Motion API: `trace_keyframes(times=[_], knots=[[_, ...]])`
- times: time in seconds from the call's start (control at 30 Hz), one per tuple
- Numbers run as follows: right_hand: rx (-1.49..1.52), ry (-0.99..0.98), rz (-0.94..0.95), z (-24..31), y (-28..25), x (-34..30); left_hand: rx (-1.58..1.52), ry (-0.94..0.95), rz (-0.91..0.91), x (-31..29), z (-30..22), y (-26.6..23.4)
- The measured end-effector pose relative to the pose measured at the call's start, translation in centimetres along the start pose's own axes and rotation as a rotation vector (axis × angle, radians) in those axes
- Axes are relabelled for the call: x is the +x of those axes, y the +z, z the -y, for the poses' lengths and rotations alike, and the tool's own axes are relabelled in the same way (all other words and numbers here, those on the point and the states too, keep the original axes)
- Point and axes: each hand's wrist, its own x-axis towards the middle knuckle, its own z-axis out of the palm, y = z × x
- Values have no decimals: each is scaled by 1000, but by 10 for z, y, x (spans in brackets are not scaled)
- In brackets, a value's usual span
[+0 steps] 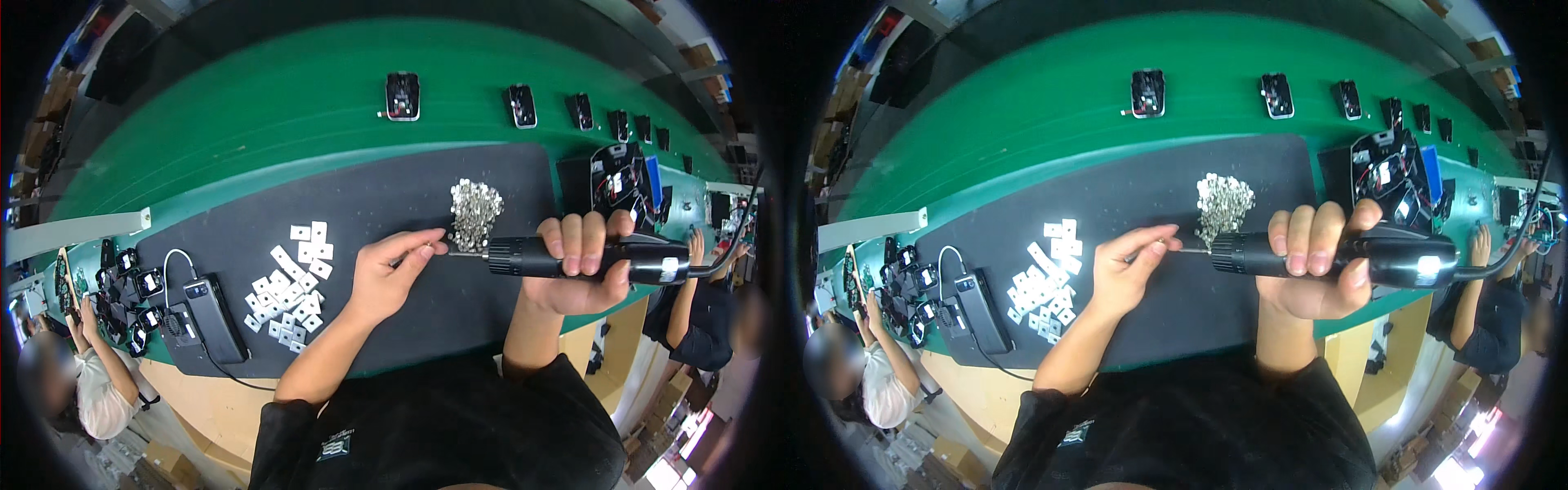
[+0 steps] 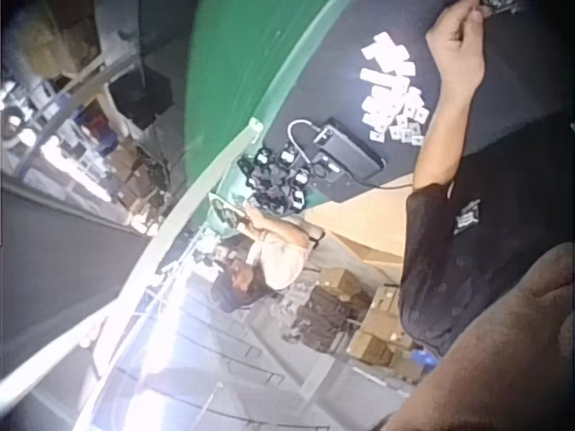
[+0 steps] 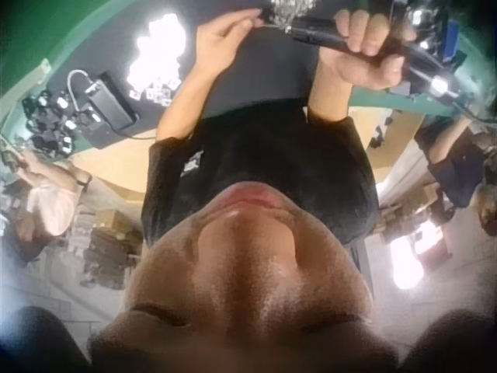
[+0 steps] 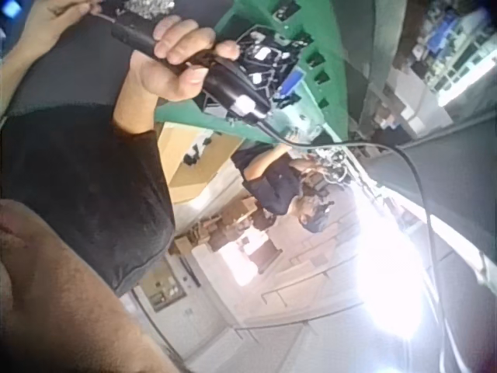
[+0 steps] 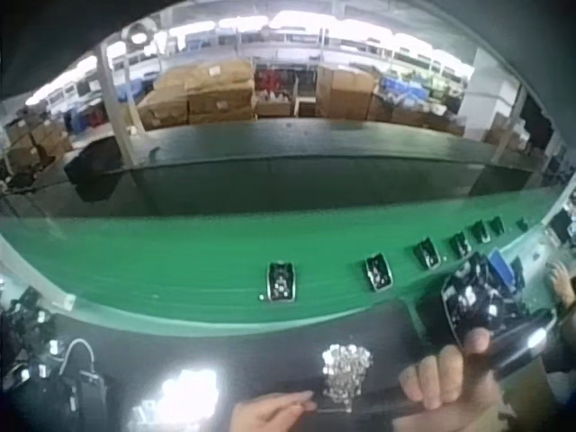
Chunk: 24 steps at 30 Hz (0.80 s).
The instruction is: Assemble a small electronic component using an electric screwdriver.
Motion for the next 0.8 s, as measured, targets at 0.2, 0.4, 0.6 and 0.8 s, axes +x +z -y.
trace_keyframes(times=[0.2,0.4,0.6,0.8], knots=[[36,71,54,-9,6,7,-255,-101,62,-12,2,-3],[96,80,67,-12,3,7,-166,51,116,-7,-3,-4],[65,128,128,-17,8,11,-161,45,110,-11,-1,-9],[19,137,212,-16,3,10,-119,-3,171,-6,-1,-9]])
